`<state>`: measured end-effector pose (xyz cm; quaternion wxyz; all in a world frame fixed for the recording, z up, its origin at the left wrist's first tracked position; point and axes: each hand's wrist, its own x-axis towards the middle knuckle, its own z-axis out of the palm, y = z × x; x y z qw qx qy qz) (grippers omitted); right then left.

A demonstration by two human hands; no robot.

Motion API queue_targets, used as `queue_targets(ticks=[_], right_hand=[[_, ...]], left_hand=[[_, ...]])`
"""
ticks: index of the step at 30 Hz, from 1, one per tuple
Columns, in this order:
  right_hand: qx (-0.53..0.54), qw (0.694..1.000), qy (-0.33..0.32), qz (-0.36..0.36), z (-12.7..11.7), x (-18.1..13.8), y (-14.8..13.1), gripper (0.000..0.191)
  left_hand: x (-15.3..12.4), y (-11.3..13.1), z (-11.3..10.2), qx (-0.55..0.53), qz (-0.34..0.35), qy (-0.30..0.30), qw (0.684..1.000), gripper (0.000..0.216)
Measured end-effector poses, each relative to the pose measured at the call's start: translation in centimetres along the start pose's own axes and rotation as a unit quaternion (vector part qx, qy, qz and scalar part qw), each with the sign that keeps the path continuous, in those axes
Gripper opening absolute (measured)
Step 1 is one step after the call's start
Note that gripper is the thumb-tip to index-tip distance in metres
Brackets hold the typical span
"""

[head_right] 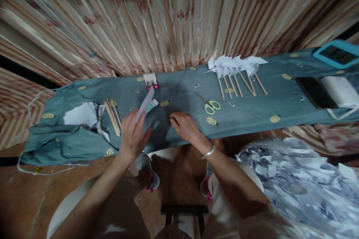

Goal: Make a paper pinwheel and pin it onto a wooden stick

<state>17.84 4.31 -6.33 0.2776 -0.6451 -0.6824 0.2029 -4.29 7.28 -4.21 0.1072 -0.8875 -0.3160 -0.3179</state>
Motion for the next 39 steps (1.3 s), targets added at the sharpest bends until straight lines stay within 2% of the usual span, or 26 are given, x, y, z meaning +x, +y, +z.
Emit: queue_targets(ticks=[5,10,14,20,24,27,29,32,34,37,39], right_hand=[[-0.001,1.0,0.029,0.011,-1.4,-0.8,2.0,0.018],[0.009,0.998,0.052,0.039,-2.8,-1.6,3.5,0.019],[0.005,0.997,0.064,0.048,-3.4,-2.1,4.2,0.021],[0.045,0.996,0.059,0.054,-3.5,-2.5,5.1,0.029],[0.075,0.991,0.094,0.056,-3.8,-2.7,5.7,0.037],[0.036,0.993,0.112,0.022,-4.5,-3.0,5.5,0.049],[0.019,0.995,0.094,-0.014,-4.9,-3.5,4.9,0.055],[0.043,0.997,0.044,-0.056,-5.1,-4.2,3.2,0.048],[0.052,0.996,0.026,-0.07,-4.9,-4.5,2.3,0.033],[0.074,0.996,0.003,-0.057,-4.5,-4.6,1.8,0.012],[0.094,0.995,-0.004,-0.033,-4.3,-4.4,2.2,0.012]], left_hand=[[-0.7,3.0,1.5,-0.03,0.043,-0.043,0.998,0.064],[-1.3,4.7,2.1,-0.039,0.089,-0.107,0.99,0.046],[-1.5,5.8,2.7,-0.048,0.106,-0.12,0.986,0.042],[-2.1,6.4,3.3,-0.065,0.127,-0.159,0.977,0.042],[-2.7,6.2,3.8,-0.069,0.148,-0.173,0.971,0.04],[-3.0,5.9,4.1,-0.072,0.144,-0.181,0.97,0.04],[-2.9,5.7,4.2,-0.079,0.14,-0.182,0.97,0.041],[-2.2,5.6,4.2,-0.094,0.135,-0.177,0.97,0.043],[-1.4,5.7,4.2,-0.105,0.128,-0.173,0.971,0.042],[-0.5,5.9,4.3,-0.127,0.117,-0.163,0.971,0.042],[-0.3,5.8,4.5,-0.152,0.1,-0.161,0.97,0.046]])
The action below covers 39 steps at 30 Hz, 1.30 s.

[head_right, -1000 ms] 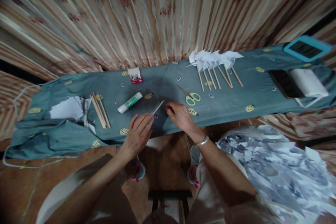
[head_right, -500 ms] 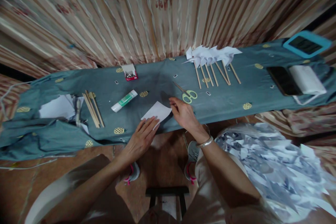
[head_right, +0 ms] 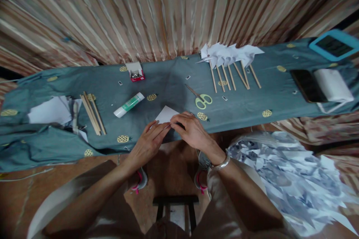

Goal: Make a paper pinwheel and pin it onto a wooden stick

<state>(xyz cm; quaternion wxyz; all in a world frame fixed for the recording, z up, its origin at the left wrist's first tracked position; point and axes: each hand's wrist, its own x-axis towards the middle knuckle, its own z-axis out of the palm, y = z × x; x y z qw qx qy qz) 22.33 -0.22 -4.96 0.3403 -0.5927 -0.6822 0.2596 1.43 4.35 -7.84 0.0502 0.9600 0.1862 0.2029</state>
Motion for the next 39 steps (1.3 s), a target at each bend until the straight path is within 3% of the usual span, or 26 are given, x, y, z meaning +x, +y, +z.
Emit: queue_targets(ticks=[7,12,20,25,32,36,39], right_hand=[[0.033,0.995,0.04,0.083,0.6,0.8,2.0,0.011],[0.013,0.994,0.082,0.077,1.1,1.5,2.4,0.008],[0.001,0.995,0.074,0.069,1.4,2.3,2.6,0.014],[-0.005,0.991,0.103,0.081,1.6,2.7,2.5,0.008],[0.071,0.995,0.07,0.003,1.5,2.5,1.1,0.008],[0.078,0.995,0.061,-0.017,1.7,2.4,0.1,0.008],[0.058,0.994,0.088,-0.039,1.5,2.5,-0.4,0.008]], left_hand=[[-0.9,-1.2,0.9,-0.056,-0.063,0.048,0.995,0.042],[-1.1,-1.9,1.1,-0.072,-0.081,0.062,0.992,0.045],[-1.1,-2.3,1.3,-0.078,-0.095,0.059,0.991,0.045],[-0.8,-2.2,0.5,-0.091,-0.104,0.048,0.989,0.042],[0.7,-2.4,-1.1,-0.216,-0.195,0.081,0.953,0.042],[1.6,-2.5,-1.0,-0.283,-0.23,0.102,0.926,0.022],[2.3,-2.8,-1.0,-0.286,-0.223,0.116,0.925,0.011]])
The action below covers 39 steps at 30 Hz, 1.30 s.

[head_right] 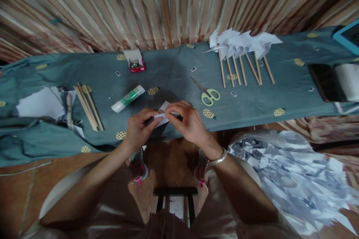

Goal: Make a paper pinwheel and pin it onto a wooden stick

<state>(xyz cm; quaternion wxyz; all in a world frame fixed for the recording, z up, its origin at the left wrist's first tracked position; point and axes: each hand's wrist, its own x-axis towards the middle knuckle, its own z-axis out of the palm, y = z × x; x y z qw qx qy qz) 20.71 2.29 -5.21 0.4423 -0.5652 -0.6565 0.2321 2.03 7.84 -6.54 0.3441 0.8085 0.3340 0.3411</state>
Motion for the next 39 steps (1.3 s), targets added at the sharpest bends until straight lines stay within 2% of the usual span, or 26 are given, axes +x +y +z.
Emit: queue_targets(ticks=[3,7,10,13,16,19,25,31,39], right_hand=[[-0.027,0.998,0.029,-0.055,-0.4,0.3,-0.7,0.007],[-0.095,0.985,0.061,-0.133,-0.9,0.2,-1.7,0.009],[-0.162,0.969,0.054,-0.18,-1.0,-0.4,-1.8,0.012],[-0.203,0.963,-0.019,-0.175,-1.0,-1.3,-1.2,0.014],[-0.187,0.97,-0.097,-0.122,-1.2,-2.0,0.1,0.014],[-0.149,0.978,-0.125,-0.068,-1.6,-2.2,1.2,0.025],[-0.084,0.993,-0.077,0.021,-0.4,-2.0,1.6,0.016],[-0.136,0.988,-0.053,0.05,1.5,-2.4,0.7,0.025],[-0.134,0.987,-0.047,0.07,1.2,-2.5,0.6,0.022]], left_hand=[[0.9,0.6,-0.9,0.064,0.077,0.028,0.995,0.011],[1.6,2.1,-2.5,0.196,0.219,0.05,0.955,0.009],[1.2,2.5,-2.5,0.235,0.261,0.039,0.936,0.01],[0.1,1.7,-1.7,0.245,0.268,0.006,0.932,0.009],[-1.1,0.5,-0.9,0.265,0.257,-0.039,0.928,0.013],[-2.1,-0.2,-0.6,0.264,0.238,-0.078,0.931,0.013],[-3.4,-0.3,-1.0,0.241,0.237,-0.092,0.937,0.015],[-3.6,-0.2,-1.0,0.234,0.232,-0.091,0.94,0.012],[-3.8,-0.3,-1.1,0.229,0.221,-0.096,0.943,0.014]])
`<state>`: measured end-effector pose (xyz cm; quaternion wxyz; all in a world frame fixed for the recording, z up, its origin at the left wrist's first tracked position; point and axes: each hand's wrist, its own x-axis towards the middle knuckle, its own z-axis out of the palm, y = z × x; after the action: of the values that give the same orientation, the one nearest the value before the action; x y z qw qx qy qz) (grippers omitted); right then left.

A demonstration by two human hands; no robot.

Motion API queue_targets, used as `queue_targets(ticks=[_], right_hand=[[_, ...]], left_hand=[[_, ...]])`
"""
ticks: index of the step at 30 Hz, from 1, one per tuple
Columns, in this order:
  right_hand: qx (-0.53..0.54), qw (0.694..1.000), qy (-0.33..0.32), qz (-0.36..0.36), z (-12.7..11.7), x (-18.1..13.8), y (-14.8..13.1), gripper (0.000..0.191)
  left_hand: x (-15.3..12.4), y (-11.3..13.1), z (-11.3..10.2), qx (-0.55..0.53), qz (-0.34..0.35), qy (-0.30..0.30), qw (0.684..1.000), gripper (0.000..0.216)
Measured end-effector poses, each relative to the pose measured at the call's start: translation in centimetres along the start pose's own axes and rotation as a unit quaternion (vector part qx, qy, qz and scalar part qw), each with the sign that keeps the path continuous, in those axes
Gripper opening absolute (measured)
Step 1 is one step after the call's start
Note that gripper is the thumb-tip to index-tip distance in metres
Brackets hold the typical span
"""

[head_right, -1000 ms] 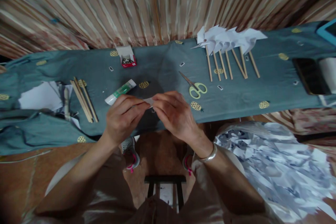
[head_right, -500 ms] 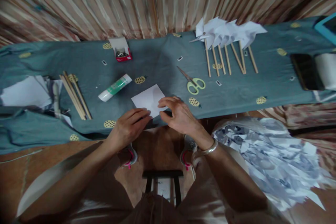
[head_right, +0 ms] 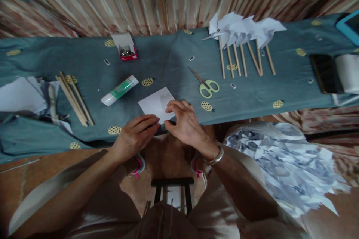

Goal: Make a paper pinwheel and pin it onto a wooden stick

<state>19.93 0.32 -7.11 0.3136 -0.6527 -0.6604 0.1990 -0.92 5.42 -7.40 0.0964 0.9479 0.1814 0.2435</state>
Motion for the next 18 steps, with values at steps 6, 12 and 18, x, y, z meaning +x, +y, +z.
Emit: queue_targets(ticks=[6,12,18], right_hand=[[0.009,0.999,0.03,0.013,-0.7,0.0,1.3,0.018],[0.004,0.999,0.045,0.013,-1.5,0.2,2.3,0.017],[0.007,0.998,0.061,0.017,-2.0,0.5,3.5,0.017]], left_hand=[[-0.1,-0.1,-0.2,-0.009,0.0,-0.007,1.0,0.016],[-0.1,-0.1,-0.3,-0.016,-0.004,-0.019,1.0,0.018],[-0.1,-0.1,-0.5,-0.024,-0.01,-0.018,0.999,0.018]])
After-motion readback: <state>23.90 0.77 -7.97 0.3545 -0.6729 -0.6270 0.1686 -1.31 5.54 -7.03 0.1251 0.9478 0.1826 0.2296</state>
